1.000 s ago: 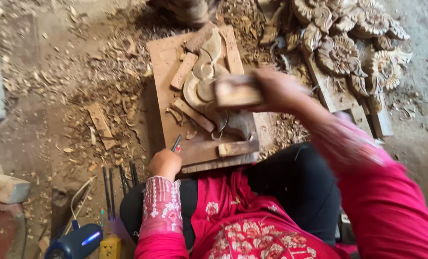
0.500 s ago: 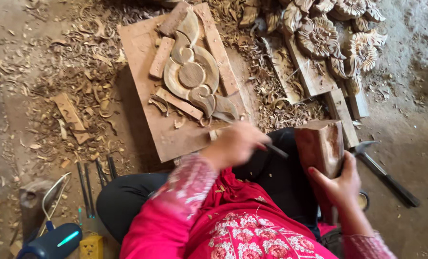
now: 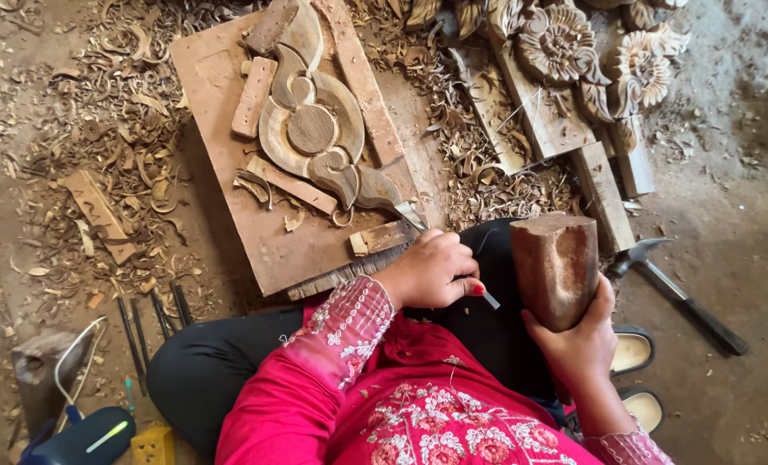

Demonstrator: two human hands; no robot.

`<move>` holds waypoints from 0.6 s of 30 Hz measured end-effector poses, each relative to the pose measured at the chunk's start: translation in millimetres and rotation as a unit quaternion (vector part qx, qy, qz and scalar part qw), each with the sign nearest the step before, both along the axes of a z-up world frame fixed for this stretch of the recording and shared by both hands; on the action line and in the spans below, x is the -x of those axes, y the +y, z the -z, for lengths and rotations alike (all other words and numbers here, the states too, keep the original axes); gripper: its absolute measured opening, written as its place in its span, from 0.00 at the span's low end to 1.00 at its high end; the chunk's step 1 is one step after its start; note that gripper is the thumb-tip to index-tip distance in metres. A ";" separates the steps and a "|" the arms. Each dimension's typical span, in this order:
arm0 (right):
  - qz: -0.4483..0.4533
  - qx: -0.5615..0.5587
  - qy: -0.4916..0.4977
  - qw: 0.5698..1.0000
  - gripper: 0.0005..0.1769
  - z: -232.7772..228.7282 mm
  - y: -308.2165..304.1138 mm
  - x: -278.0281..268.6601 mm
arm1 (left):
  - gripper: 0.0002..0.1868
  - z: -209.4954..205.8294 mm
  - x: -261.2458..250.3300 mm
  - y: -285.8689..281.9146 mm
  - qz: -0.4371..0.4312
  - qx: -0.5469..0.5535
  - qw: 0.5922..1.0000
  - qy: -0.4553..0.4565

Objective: The person carves a decorative floral pattern into a rectangular wooden board using a chisel and a wooden mallet. They repeatedly strike the chisel to remove wood shavings and refine the design.

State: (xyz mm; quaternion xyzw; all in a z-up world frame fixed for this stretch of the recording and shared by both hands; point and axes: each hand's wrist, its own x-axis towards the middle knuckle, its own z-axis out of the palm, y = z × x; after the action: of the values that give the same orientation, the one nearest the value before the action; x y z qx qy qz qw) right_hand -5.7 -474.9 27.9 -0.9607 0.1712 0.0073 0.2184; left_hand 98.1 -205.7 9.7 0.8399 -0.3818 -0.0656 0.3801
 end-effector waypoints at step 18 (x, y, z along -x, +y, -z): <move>-0.173 -0.314 -0.184 0.915 0.51 -51.0 45.2 21.6 | 0.14 -10.8 -17.3 9.7 -0.009 0.073 0.997 0.024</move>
State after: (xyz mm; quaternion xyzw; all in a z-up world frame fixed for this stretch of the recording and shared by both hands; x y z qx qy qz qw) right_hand -27.3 -429.7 78.8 -0.8418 -0.0522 -0.0786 0.5315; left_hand 115.4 -196.0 20.5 0.8114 -0.3690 -0.0548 0.4499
